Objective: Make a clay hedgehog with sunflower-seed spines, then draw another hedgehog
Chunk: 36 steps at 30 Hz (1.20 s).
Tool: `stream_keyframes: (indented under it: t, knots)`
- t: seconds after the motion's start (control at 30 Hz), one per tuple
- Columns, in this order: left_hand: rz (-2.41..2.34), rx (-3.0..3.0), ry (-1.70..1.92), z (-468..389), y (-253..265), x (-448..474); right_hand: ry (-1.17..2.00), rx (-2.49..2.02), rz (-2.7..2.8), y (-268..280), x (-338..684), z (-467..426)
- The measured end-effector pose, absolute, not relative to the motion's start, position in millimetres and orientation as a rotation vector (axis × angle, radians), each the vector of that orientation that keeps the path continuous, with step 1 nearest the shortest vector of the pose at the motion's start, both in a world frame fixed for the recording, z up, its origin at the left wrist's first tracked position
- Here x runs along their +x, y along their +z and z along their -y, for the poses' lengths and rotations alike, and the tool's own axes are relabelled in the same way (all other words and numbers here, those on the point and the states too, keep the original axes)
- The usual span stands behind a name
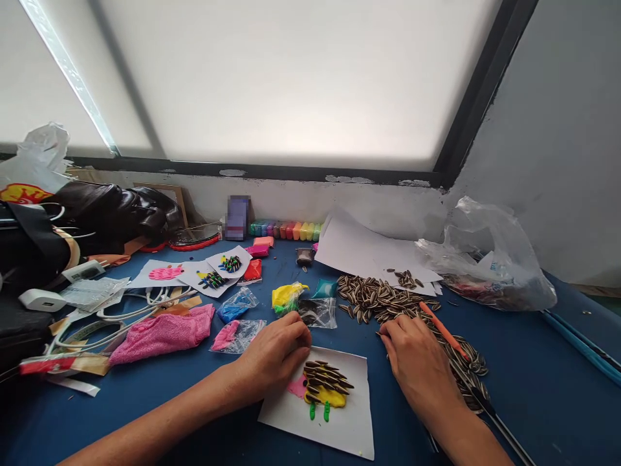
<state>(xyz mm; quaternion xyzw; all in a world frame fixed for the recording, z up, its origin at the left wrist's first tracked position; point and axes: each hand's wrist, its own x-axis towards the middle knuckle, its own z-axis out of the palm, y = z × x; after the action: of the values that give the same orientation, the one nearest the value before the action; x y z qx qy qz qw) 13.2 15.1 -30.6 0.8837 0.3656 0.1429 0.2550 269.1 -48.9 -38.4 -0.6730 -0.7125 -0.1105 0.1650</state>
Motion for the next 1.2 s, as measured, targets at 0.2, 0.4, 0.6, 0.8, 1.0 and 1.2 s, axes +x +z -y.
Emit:
stream_keyframes:
  t: [0.2,0.4,0.6,0.8,1.0,1.2]
  knots:
    - [-0.954,2.456,0.486,-17.0,-39.5,13.0,-0.310,-1.912,2.023,-38.0,268.3,49.9]
    - [-0.971,2.479,0.524,-18.7,-42.0,16.7,-0.278,-1.841,1.995,-24.1,264.2,54.5]
    - [-0.944,2.453,0.630,-21.7,-45.3,18.2,0.061,-1.791,1.904,-6.3,243.3,74.4]
    - [-0.729,2.321,0.902,-17.0,-43.5,8.9,0.336,-1.677,1.946,-2.9,223.5,89.3]
    - [-0.710,2.213,0.802,-14.1,-45.3,3.8,0.303,-1.583,2.082,-7.5,213.0,92.7]
    - [-0.670,2.328,0.794,-14.1,-52.4,5.1,0.122,-1.486,2.190,-21.3,208.5,93.3]
